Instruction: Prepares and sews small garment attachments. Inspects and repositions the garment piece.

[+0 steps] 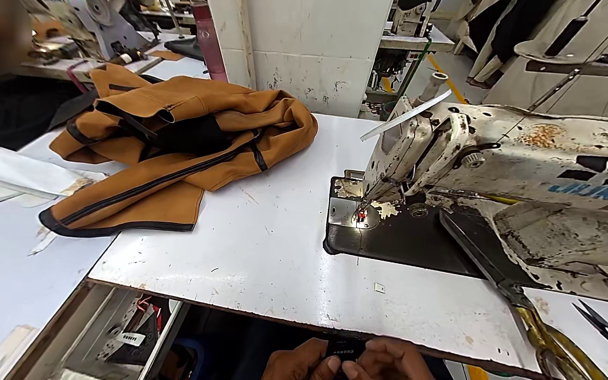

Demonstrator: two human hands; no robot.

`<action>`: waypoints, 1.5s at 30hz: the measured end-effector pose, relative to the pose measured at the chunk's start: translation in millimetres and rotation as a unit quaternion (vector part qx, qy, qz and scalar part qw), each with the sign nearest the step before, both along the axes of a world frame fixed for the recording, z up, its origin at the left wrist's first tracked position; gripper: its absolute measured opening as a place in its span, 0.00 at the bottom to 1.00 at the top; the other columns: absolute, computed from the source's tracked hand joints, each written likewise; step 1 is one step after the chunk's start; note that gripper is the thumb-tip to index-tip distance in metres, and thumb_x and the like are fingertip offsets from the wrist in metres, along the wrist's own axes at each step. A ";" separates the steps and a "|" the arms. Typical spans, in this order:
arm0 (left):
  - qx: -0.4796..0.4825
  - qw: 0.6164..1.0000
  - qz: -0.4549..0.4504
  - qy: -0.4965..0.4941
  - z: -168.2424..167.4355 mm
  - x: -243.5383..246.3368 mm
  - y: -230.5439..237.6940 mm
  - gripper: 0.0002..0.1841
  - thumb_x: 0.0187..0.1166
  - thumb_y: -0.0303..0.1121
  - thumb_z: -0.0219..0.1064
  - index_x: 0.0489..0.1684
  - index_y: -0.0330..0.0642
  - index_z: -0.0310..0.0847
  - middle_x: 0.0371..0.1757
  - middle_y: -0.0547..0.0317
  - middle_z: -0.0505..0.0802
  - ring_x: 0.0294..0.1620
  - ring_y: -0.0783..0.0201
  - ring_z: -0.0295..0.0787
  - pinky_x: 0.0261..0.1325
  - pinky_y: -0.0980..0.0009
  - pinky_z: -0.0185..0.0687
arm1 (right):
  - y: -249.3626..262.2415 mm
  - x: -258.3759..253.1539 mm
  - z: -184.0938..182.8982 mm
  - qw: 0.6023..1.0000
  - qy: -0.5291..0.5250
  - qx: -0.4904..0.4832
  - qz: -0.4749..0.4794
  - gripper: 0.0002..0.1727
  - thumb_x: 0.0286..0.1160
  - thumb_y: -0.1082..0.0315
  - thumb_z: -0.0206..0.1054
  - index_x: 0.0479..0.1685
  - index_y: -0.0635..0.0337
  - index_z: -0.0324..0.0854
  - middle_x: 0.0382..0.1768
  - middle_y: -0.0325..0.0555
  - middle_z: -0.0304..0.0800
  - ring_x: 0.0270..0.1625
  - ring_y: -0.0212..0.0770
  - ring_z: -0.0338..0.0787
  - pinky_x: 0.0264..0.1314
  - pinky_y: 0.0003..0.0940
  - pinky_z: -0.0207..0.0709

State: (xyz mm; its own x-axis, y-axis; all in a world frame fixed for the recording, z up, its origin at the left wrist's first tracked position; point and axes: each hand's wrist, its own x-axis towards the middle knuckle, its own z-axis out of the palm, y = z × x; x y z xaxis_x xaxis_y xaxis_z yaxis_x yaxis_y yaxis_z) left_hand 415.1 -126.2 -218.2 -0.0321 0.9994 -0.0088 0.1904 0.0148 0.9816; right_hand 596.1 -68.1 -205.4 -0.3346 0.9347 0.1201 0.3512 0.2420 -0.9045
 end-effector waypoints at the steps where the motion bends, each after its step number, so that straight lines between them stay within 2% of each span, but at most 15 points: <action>1: 0.000 1.000 -0.018 0.020 2.2 -2.4 0.8 0.15 0.91 0.35 0.59 0.45 0.32 0.87 0.27 0.56 0.88 0.24 0.71 0.80 0.30 0.73 0.76 | 6.3 4.0 1.9 0.999 -0.023 0.025 0.028 0.26 0.71 0.57 0.80 0.56 0.70 0.83 0.44 0.50 0.92 0.45 0.39 0.93 0.49 0.36 0.91; 3: 0.004 0.995 -0.069 0.069 9.1 -7.2 2.5 0.15 0.91 0.34 0.58 0.47 0.31 0.87 0.29 0.50 0.90 0.26 0.66 0.83 0.33 0.69 0.80 | 17.9 10.6 7.6 0.992 -0.053 0.050 0.105 0.30 0.75 0.54 0.77 0.67 0.68 0.83 0.59 0.56 0.91 0.61 0.45 0.91 0.67 0.42 0.85; 4: 0.006 0.991 -0.097 0.096 14.3 -9.9 4.4 0.14 0.91 0.33 0.58 0.49 0.30 0.87 0.32 0.48 0.92 0.30 0.62 0.87 0.37 0.66 0.84 | 21.5 12.1 9.4 0.987 -0.057 0.062 0.136 0.26 0.76 0.55 0.75 0.66 0.65 0.86 0.58 0.53 0.94 0.63 0.45 0.91 0.71 0.44 0.83; 6: 0.007 0.981 -0.137 0.136 24.1 -14.2 7.8 0.14 0.91 0.32 0.56 0.49 0.30 0.86 0.34 0.45 0.92 0.34 0.58 0.90 0.41 0.61 0.85 | 23.4 11.5 10.4 0.982 -0.046 0.080 0.168 0.15 0.78 0.61 0.74 0.56 0.60 0.92 0.50 0.46 0.98 0.57 0.40 0.94 0.69 0.42 0.83; 9: 0.009 0.974 -0.154 0.167 35.8 -24.2 12.2 0.15 0.91 0.34 0.57 0.51 0.31 0.86 0.37 0.45 0.93 0.37 0.57 0.92 0.45 0.60 0.87 | 23.3 5.1 11.7 0.984 -0.022 0.087 0.151 0.09 0.77 0.67 0.74 0.49 0.60 0.95 0.45 0.44 0.98 0.51 0.35 0.95 0.61 0.32 0.87; 12: 0.039 0.970 -0.135 0.196 46.0 -37.2 20.5 0.13 0.88 0.33 0.63 0.56 0.33 0.87 0.41 0.48 0.95 0.41 0.59 0.94 0.50 0.59 0.90 | 29.5 -6.3 14.5 0.990 0.025 0.084 0.111 0.09 0.77 0.70 0.74 0.50 0.62 0.93 0.46 0.43 0.98 0.50 0.33 0.96 0.57 0.30 0.90; 14: 0.100 0.958 -0.100 0.250 47.2 -46.9 30.2 0.12 0.87 0.36 0.64 0.54 0.38 0.89 0.42 0.53 0.96 0.41 0.62 0.94 0.48 0.61 0.91 | 39.4 -16.0 10.9 0.990 0.072 0.091 0.083 0.10 0.76 0.71 0.74 0.52 0.63 0.91 0.48 0.43 0.97 0.51 0.34 0.96 0.57 0.32 0.93; 17: 0.219 0.897 -0.041 0.383 34.9 -64.7 52.6 0.12 0.89 0.38 0.59 0.52 0.46 0.89 0.43 0.60 0.96 0.44 0.64 0.94 0.49 0.64 0.91 | 59.6 -29.8 -2.3 0.985 0.079 0.138 0.069 0.12 0.76 0.70 0.74 0.55 0.62 0.90 0.49 0.41 0.97 0.52 0.33 0.96 0.59 0.32 0.92; 20: 0.256 0.855 -0.068 0.447 20.3 -79.4 68.6 0.12 0.88 0.35 0.57 0.52 0.49 0.90 0.46 0.63 0.96 0.47 0.63 0.93 0.51 0.66 0.87 | 70.8 -38.1 -17.0 0.983 0.005 0.177 0.057 0.13 0.78 0.66 0.72 0.58 0.57 0.89 0.48 0.34 0.97 0.53 0.28 0.95 0.59 0.27 0.90; 25: 0.252 0.878 -0.100 0.395 3.4 -84.6 73.4 0.14 0.90 0.44 0.59 0.58 0.50 0.88 0.52 0.65 0.95 0.54 0.66 0.90 0.57 0.68 0.83 | 69.9 -36.6 -28.7 0.982 -0.027 0.177 0.053 0.13 0.80 0.65 0.70 0.58 0.56 0.89 0.48 0.33 0.97 0.52 0.28 0.95 0.58 0.26 0.89; 33: 0.271 0.904 -0.105 0.314 -6.3 -84.4 77.9 0.11 0.87 0.35 0.62 0.54 0.51 0.92 0.49 0.67 0.96 0.50 0.70 0.88 0.53 0.73 0.81 | 54.8 -28.2 -25.2 0.982 -0.069 0.172 0.041 0.19 0.79 0.65 0.73 0.67 0.59 0.86 0.56 0.37 0.97 0.64 0.35 0.92 0.70 0.34 0.84; 36: 0.258 0.907 -0.113 0.312 -5.7 -86.7 79.0 0.11 0.87 0.37 0.63 0.55 0.52 0.92 0.50 0.68 0.96 0.52 0.71 0.88 0.55 0.74 0.82 | 53.2 -30.4 -30.7 0.977 -0.079 0.198 0.008 0.15 0.80 0.65 0.71 0.63 0.55 0.89 0.49 0.33 0.98 0.57 0.33 0.93 0.63 0.32 0.85; 39: 0.251 0.906 -0.115 0.320 -6.2 -86.1 79.9 0.11 0.87 0.39 0.63 0.56 0.53 0.91 0.51 0.70 0.95 0.52 0.72 0.88 0.56 0.74 0.82 | 56.2 -32.2 -32.1 0.971 -0.095 0.218 0.001 0.15 0.81 0.64 0.70 0.62 0.53 0.90 0.49 0.33 0.98 0.55 0.32 0.93 0.60 0.31 0.84; 42: 0.250 0.907 -0.116 0.319 -6.5 -85.5 78.6 0.12 0.86 0.38 0.63 0.57 0.53 0.91 0.52 0.69 0.95 0.53 0.71 0.88 0.56 0.73 0.81 | 52.2 -30.4 -28.3 0.970 -0.111 0.214 0.010 0.17 0.82 0.67 0.67 0.66 0.59 0.87 0.57 0.40 0.96 0.62 0.38 0.92 0.66 0.33 0.84; 45: 0.253 0.908 -0.112 0.316 -7.8 -84.0 77.7 0.12 0.86 0.37 0.63 0.58 0.52 0.91 0.52 0.68 0.95 0.53 0.70 0.88 0.56 0.72 0.81 | 37.0 -29.6 -23.5 0.975 -0.122 0.187 -0.009 0.22 0.84 0.71 0.59 0.72 0.74 0.79 0.67 0.55 0.90 0.72 0.45 0.87 0.76 0.36 0.79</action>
